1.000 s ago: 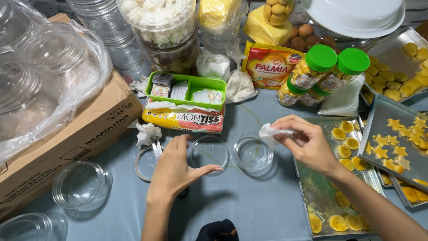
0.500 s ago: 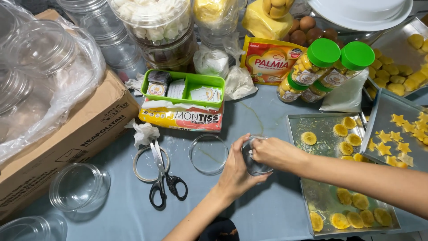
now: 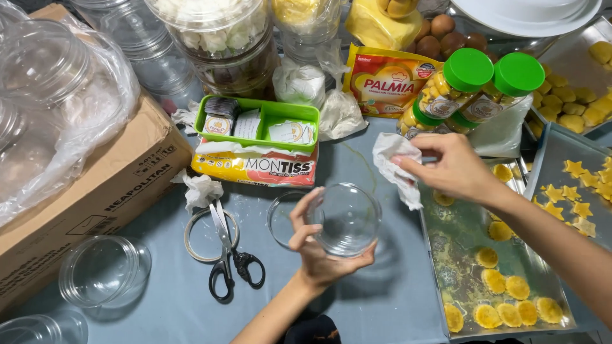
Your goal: Cleaning and wiping plastic jars with a cloth in a bakery setting to prepare them for packaging.
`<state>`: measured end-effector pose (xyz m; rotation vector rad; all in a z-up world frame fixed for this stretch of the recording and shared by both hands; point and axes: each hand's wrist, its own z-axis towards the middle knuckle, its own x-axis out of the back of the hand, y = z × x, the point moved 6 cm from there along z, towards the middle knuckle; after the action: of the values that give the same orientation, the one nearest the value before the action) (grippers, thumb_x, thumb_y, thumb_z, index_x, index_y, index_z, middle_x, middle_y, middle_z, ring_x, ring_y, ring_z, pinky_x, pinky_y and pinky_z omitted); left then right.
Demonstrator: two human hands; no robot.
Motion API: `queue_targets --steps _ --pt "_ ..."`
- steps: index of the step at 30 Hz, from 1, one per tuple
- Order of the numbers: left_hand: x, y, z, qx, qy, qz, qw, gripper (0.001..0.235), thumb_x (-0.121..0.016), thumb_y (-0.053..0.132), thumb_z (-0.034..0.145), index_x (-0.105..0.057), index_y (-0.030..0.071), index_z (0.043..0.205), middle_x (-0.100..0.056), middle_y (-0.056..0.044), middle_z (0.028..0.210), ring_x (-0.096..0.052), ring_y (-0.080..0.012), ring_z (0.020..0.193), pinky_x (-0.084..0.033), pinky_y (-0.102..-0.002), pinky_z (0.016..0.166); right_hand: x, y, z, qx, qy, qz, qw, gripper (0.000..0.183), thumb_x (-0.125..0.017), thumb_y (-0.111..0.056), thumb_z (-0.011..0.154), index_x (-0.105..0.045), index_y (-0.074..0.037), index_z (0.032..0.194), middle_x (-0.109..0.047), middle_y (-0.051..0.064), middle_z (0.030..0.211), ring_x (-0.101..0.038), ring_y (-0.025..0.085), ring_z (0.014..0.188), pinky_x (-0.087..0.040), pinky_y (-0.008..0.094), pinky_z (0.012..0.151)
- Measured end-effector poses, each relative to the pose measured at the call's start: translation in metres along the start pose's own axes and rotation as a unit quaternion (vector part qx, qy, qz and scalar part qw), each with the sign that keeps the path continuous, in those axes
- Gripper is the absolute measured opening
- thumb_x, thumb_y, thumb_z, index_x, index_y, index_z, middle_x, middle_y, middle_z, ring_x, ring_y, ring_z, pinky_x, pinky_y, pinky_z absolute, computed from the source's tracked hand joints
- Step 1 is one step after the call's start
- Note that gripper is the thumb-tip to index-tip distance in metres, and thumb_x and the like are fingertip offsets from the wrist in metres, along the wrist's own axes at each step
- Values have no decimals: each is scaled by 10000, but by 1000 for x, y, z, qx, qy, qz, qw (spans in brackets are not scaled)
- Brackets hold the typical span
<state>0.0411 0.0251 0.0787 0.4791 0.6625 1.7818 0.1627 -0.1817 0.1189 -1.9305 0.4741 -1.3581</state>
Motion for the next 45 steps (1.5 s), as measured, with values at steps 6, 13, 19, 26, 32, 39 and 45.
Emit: queue_targets --steps 6,13,19,26,32,39,45 --pt "38 6 27 -10 125 33 992 790 -851 304 724 -237 189 1209 -359 -298 1424 -527 -414 1308 -555 -474 1067 -101 41 -8 183 49 -110 976 166 -705 -54 889 -688 -81 1052 -614 83 931 -652 242 726 -537 356 726" --pt "47 -1 28 18 122 48 991 803 -868 335 698 -252 195 1194 -380 -307 1447 -505 -422 1359 -575 -474 1051 -144 -4 -156 260 -631 101 724 79 -524 -16 768 -494 -27 840 -504 129 783 -484 264 658 -375 355 616" --pt "10 -11 15 37 -101 -74 991 902 -951 281 694 -270 231 1285 -403 -308 1454 -534 -416 1342 -509 -515 1150 -23 -3 -50 184 -398 90 894 170 -641 -289 934 -705 -134 907 -621 -17 839 -568 88 669 -454 226 540" --pt "-19 -31 -27 59 -235 -19 970 926 -904 396 753 -207 92 1281 -472 -283 1484 -590 -404 1339 -513 -400 933 -1 -10 -14 76 -28 201 976 123 -703 71 803 -761 25 901 -666 144 1120 -675 229 964 -679 311 685" --pt "-20 -28 -28 60 -249 12 966 909 -857 483 769 -205 99 1273 -489 -197 1514 -570 -382 1334 -471 -516 1066 -9 16 17 44 -9 -82 996 324 -748 -59 783 -796 -193 1074 -793 2 1051 -675 131 825 -485 272 684" --pt "-16 -32 -31 24 -237 38 970 1048 -895 456 772 -140 137 1425 -483 -201 1524 -621 -312 1069 -496 -462 1001 -24 -13 -3 -123 -126 145 974 251 -642 -129 941 -766 -30 1136 -825 129 972 -796 218 791 -660 334 688" --pt "-20 -34 -33 26 -238 48 970 925 -863 504 763 -214 125 1302 -497 -186 1508 -610 -311 1036 -471 -512 1022 -18 -17 -11 -17 -148 193 970 188 -684 -115 923 -808 -24 1031 -771 68 947 -653 165 799 -499 314 785"
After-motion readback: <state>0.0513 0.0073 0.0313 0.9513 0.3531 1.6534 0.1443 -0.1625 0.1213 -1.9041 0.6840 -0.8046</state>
